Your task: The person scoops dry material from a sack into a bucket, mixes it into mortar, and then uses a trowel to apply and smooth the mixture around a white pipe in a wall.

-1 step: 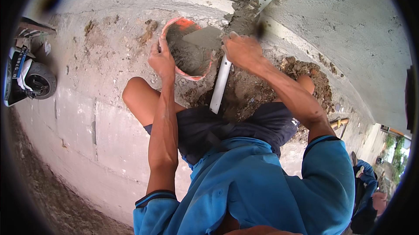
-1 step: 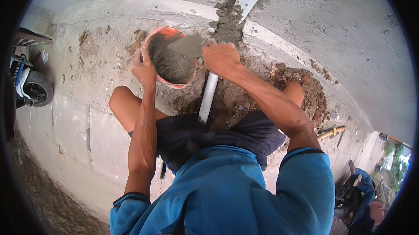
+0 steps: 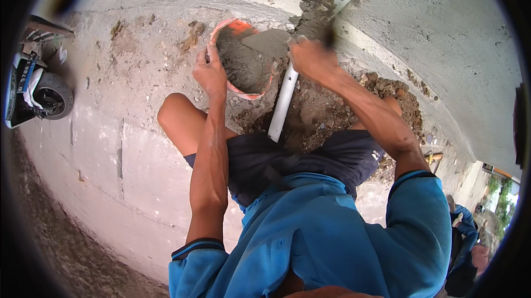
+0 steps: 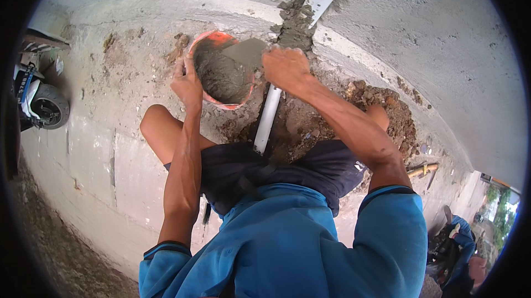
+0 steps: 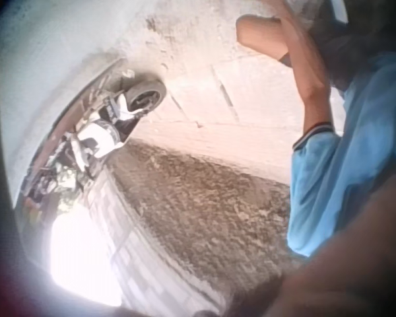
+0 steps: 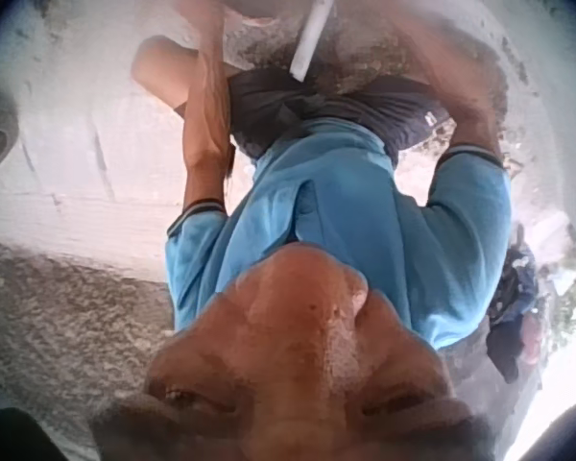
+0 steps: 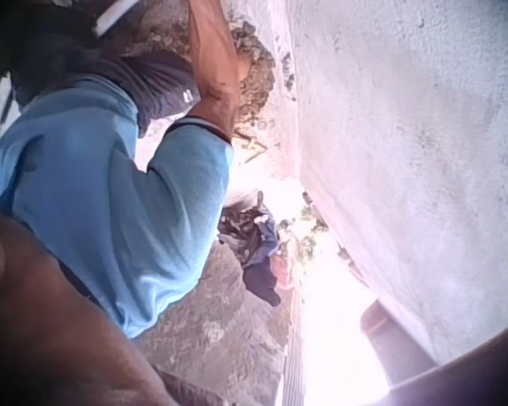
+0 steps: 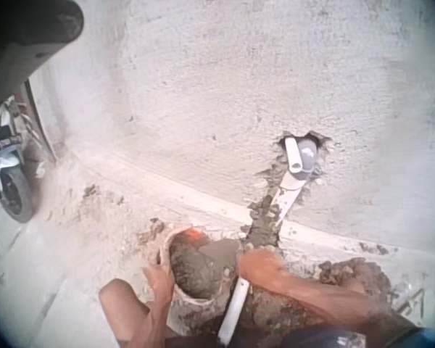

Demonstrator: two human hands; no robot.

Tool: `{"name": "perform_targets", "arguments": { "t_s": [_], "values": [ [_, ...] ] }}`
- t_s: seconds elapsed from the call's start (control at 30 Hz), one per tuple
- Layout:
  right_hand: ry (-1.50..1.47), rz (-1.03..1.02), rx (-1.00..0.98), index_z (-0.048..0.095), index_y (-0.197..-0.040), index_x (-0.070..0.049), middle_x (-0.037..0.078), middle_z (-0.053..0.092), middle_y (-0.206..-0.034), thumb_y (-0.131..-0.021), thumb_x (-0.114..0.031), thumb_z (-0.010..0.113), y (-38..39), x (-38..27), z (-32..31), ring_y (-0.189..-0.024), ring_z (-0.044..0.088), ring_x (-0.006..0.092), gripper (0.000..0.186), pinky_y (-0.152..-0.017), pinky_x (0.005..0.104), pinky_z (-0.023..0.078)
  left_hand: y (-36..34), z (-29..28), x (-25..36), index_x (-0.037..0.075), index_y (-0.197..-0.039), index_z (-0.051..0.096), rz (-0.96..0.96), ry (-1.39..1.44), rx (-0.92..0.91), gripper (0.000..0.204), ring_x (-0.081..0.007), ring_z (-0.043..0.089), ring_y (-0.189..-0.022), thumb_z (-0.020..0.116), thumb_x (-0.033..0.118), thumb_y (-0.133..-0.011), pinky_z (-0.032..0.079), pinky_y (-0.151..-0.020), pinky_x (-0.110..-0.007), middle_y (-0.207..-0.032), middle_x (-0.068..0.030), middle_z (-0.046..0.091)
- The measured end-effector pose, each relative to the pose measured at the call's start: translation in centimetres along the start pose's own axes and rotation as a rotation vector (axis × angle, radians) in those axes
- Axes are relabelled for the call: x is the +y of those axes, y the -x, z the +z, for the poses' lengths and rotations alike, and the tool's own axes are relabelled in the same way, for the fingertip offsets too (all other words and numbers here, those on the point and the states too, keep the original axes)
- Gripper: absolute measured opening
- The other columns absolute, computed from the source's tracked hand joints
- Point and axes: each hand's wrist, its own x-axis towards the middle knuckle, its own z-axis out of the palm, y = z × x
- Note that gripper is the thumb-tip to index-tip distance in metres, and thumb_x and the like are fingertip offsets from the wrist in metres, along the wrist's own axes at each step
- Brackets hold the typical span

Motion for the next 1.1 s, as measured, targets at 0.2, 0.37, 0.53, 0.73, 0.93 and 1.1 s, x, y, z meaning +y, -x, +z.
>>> {"name": "perform_targets", "arguments": {
  "t_s": [0.2, 0.37, 0.53, 0.73, 0.93, 1.1],
  "values": [
    [0.085, -0.188, -0.306, 0.076, -0.092, 0.003, 0.023, 0.075, -0.095, -0.085, -0.016, 0.064, -2.6, -2.7, 1.8, -0.086, 0.075, 0.0394, 0.024, -0.074, 0.0481, 0.061, 0.6, -0.8, 0.1, -0.003, -0.100, 0.075, -0.087, 0.004, -0.024, 0.037, -0.0215, 0.056, -0.058, 0.066, 0.033, -0.099, 0.045, -0.058, -0.041, -0.069, -0.0194, 0.067],
    [-0.333, -0.121, -0.266, 0.075, -0.110, -0.004, 0.024, 0.074, -0.101, -0.094, -0.037, 0.063, -2.6, -4.2, 7.1, -0.095, 0.072, 0.0411, 0.039, -0.086, 0.0527, 0.056, 0.6, -1.2, 0.1, -0.003, -0.098, 0.075, -0.098, -0.019, 0.000, 0.037, -0.0217, 0.054, -0.057, 0.066, 0.033, -0.099, 0.044, -0.057, -0.041, -0.067, -0.0198, 0.064],
    [-0.637, -0.085, 0.014, 0.070, -0.122, -0.009, 0.015, 0.072, -0.117, -0.096, -0.047, 0.063, 0.5, -4.0, 10.5, -0.107, 0.068, 0.0386, 0.047, -0.091, 0.0492, 0.052, -0.3, -2.2, -1.2, -0.005, -0.094, 0.073, -0.118, -0.003, -0.031, 0.042, -0.0233, 0.048, -0.058, 0.062, 0.035, -0.101, 0.044, -0.059, -0.042, -0.067, -0.0208, 0.062],
    [-0.672, 0.032, -0.012, 0.068, -0.129, -0.008, 0.017, 0.069, -0.127, -0.095, -0.049, 0.067, 1.9, -3.2, 11.8, -0.114, 0.067, 0.0379, 0.053, -0.096, 0.0463, 0.052, -0.9, -2.3, -1.7, -0.006, -0.090, 0.069, -0.147, 0.014, -0.046, 0.048, -0.0209, 0.045, -0.061, 0.059, 0.038, -0.103, 0.042, -0.059, -0.041, -0.065, -0.0194, 0.058],
    [-0.492, -0.014, 0.191, 0.068, -0.122, -0.011, 0.011, 0.071, -0.120, -0.096, -0.041, 0.066, 3.8, -0.3, 6.6, -0.105, 0.069, 0.0359, 0.040, -0.090, 0.0473, 0.055, -2.7, -3.8, -3.5, -0.006, -0.088, 0.070, -0.204, 0.100, -0.070, 0.050, -0.0130, 0.044, -0.063, 0.059, 0.040, -0.104, 0.040, -0.059, -0.037, -0.064, -0.0045, 0.055],
    [-0.477, -0.269, 0.311, 0.070, -0.117, -0.009, 0.008, 0.073, -0.099, -0.094, -0.037, 0.072, 7.8, 2.0, -2.1, -0.090, 0.071, 0.0282, 0.036, -0.074, 0.0413, 0.056, -2.8, -4.3, -4.8, -0.005, -0.087, 0.071, -0.185, 0.114, -0.053, 0.049, -0.0092, 0.042, -0.064, 0.060, 0.040, -0.104, 0.035, -0.057, -0.031, -0.065, 0.0011, 0.051]
  ]
}}
